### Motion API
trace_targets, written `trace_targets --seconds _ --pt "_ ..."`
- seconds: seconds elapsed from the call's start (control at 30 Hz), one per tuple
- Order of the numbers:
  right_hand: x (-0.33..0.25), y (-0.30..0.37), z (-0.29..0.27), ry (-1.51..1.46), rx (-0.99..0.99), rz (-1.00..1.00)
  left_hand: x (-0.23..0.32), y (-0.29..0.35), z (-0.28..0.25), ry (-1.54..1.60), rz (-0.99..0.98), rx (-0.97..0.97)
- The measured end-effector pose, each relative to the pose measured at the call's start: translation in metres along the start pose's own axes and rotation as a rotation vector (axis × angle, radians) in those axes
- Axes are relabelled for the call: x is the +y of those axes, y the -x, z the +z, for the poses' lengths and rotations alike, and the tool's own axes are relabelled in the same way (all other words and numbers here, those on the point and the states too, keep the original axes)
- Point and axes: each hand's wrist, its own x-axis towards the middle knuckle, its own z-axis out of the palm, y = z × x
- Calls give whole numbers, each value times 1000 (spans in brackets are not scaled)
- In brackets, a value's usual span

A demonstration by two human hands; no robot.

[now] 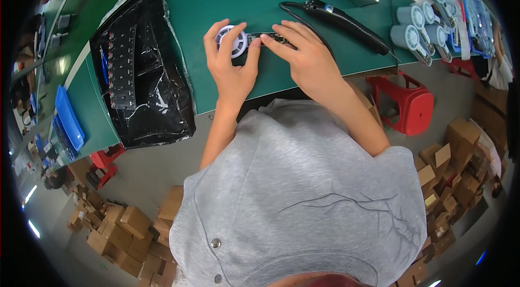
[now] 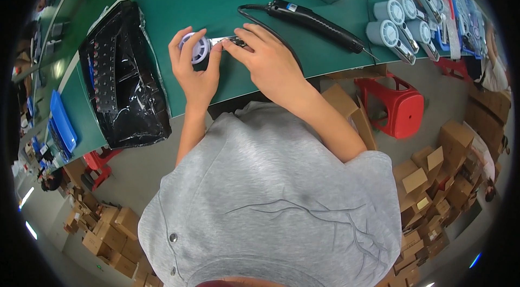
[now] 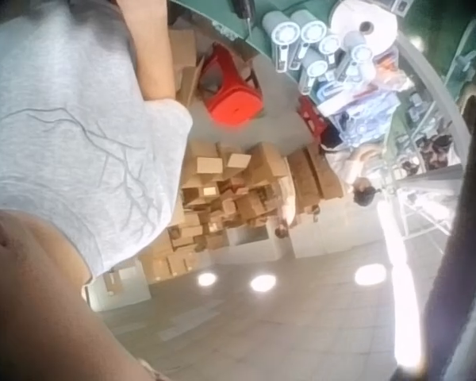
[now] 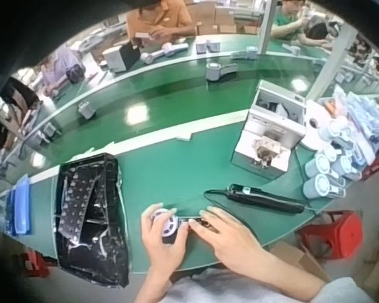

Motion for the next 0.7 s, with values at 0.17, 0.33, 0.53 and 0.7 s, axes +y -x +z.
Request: trace_targets --seconds 0.17,0.33,0.53,0.7 --pt "-5 5 -13 -206 347 -229 1 -8 -4 -20 68 -8" --pt "49 8 -51 169 521 166 -7 -42 -3 94 47 -169" --pt "79 23 -40 111 258 210 -5 -62 11 207 69 -294" --pt "84 21 -35 220 253 145 -3 -50 11 16 138 -253"
